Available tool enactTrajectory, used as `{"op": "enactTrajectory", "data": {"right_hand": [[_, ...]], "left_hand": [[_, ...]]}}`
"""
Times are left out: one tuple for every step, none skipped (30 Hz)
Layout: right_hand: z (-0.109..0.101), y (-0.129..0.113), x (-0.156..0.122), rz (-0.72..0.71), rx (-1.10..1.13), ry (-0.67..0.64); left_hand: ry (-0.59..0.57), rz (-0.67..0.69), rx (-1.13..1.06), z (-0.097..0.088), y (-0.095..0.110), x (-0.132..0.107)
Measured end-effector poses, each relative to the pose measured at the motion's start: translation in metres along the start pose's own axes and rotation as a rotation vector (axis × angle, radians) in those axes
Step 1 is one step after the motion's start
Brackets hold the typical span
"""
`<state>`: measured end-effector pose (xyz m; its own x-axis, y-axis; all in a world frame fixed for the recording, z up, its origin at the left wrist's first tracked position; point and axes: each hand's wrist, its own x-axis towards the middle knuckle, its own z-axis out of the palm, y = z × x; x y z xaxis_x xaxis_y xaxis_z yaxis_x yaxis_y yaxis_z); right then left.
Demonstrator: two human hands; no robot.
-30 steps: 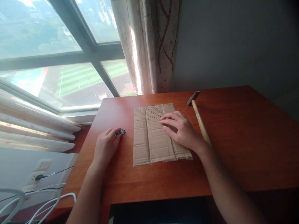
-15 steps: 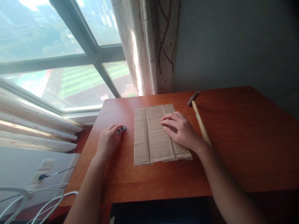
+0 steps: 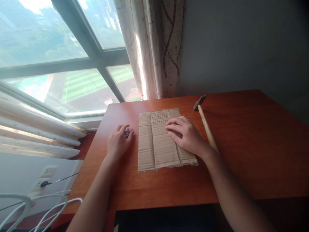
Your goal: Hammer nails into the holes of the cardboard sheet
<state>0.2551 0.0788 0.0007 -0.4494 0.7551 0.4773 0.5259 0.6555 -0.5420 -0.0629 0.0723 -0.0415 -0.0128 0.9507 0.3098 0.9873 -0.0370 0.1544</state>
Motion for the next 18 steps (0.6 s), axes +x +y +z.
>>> {"op": "enactTrajectory", "data": {"right_hand": [[0.0,0.0,0.0,0.001,0.001,-0.002],[0.0,0.0,0.0,0.001,0.001,-0.003],[0.0,0.0,0.0,0.002,0.002,-0.003],[0.0,0.0,0.0,0.002,0.003,-0.004],[0.0,0.0,0.0,0.003,0.003,-0.004],[-0.001,0.0,0.0,0.003,0.004,-0.004],[-0.001,0.0,0.0,0.002,0.004,-0.004],[-0.001,0.0,0.0,0.002,0.004,-0.006],[-0.001,0.0,0.001,0.0,0.003,-0.007],[-0.001,0.0,0.001,-0.001,0.002,-0.006],[-0.001,0.0,0.001,-0.001,0.001,-0.005],[-0.001,0.0,0.001,-0.001,-0.001,-0.005],[-0.001,0.0,0.001,0.001,-0.003,-0.004],[-0.001,0.0,0.001,0.002,-0.004,-0.004],[-0.001,0.0,0.001,0.004,-0.005,-0.004],[-0.001,0.0,0.001,0.005,-0.006,-0.005],[-0.001,0.0,0.001,0.005,-0.006,-0.005],[-0.001,0.0,0.001,0.004,-0.006,-0.005]], "left_hand": [[0.002,-0.012,0.023,0.002,0.003,0.003],[0.004,-0.022,0.042,0.005,0.005,0.006],[0.006,-0.029,0.057,0.007,0.006,0.009],[0.008,-0.033,0.068,0.01,0.007,0.011],[0.013,-0.036,0.078,0.012,0.007,0.013],[0.02,-0.037,0.085,0.014,0.007,0.014],[0.03,-0.036,0.089,0.016,0.006,0.015],[0.042,-0.037,0.089,0.017,0.005,0.015],[0.055,-0.039,0.086,0.017,0.004,0.014],[0.066,-0.042,0.081,0.018,0.003,0.014],[0.072,-0.045,0.074,0.018,0.002,0.013],[0.074,-0.046,0.066,0.018,0.001,0.012],[0.07,-0.046,0.059,0.018,0.001,0.011],[0.066,-0.047,0.054,0.018,0.0,0.011],[0.062,-0.049,0.051,0.017,0.0,0.011],[0.06,-0.051,0.049,0.017,0.0,0.011],[0.058,-0.053,0.048,0.017,0.0,0.012],[0.057,-0.057,0.047,0.017,0.0,0.013]]}}
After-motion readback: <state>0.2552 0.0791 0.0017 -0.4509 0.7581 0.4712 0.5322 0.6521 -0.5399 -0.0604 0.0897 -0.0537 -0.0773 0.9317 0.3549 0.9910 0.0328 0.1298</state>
